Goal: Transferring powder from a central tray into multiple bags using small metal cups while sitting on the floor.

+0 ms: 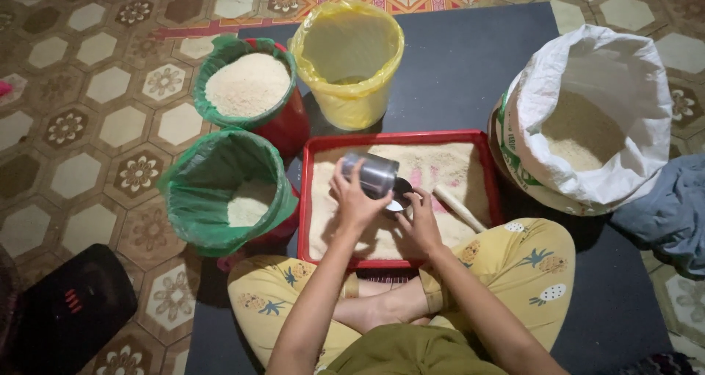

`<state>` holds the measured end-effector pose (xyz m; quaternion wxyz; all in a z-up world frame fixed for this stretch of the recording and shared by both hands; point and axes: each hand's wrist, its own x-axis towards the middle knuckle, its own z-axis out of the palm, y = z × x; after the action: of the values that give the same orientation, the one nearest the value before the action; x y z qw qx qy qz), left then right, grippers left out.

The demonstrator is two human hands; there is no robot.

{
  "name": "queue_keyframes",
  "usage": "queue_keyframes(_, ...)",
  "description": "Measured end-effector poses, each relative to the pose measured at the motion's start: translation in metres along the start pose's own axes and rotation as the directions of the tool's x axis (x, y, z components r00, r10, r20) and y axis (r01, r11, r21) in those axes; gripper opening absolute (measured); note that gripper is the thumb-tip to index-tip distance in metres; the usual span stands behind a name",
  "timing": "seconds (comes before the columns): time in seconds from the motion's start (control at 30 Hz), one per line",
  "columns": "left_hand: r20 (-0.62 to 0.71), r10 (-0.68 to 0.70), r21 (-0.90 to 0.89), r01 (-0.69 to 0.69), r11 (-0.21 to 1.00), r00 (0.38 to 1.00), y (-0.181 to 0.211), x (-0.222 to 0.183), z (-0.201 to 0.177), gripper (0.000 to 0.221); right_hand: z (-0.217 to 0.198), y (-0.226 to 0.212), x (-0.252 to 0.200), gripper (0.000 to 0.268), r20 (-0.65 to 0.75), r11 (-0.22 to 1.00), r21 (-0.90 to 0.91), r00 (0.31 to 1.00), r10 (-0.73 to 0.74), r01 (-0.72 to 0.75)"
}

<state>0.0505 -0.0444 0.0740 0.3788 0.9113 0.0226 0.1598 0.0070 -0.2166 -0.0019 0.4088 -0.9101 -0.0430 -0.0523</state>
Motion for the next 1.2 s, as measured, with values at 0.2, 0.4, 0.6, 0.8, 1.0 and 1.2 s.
queue_keyframes(0.2,0.071,0.322,0.288,-0.328,0.900,0.944,-0.007,-0.007,0.039,0.105,0.003,0.008,0.004,0.070,-0.018,0.988,0.131,0.996,0.089,-0.086)
queue_keyframes(0.4,0.110,0.553,0.330,-0.556,0.763,0.826,-0.011,-0.005,0.049,0.106,0.000,0.004,0.005,0.070,0.025,0.983,0.148,0.994,0.106,-0.108)
queue_keyframes(0.6,0.216,0.656,0.382,-0.681,0.625,0.723,-0.046,-0.015,0.066,0.117,0.007,0.013,0.005,0.079,0.055,0.987,0.092,0.991,0.124,-0.128)
queue_keyframes(0.8,-0.152,-0.010,0.034,0.016,0.999,0.988,-0.010,-0.017,0.003,0.094,0.005,0.007,0.001,0.072,0.119,0.986,0.070,0.983,0.143,-0.152)
queue_keyframes(1.0,-0.080,-0.692,-0.378,0.621,0.687,0.717,-0.103,-0.025,0.036,0.089,-0.018,-0.033,-0.007,0.066,0.161,0.980,0.037,0.969,0.186,-0.194)
queue_keyframes(1.2,0.212,-0.705,-0.151,0.735,0.661,0.677,-0.090,-0.037,0.007,0.074,-0.010,-0.018,-0.003,0.068,0.105,0.992,-0.022,0.987,0.125,-0.123)
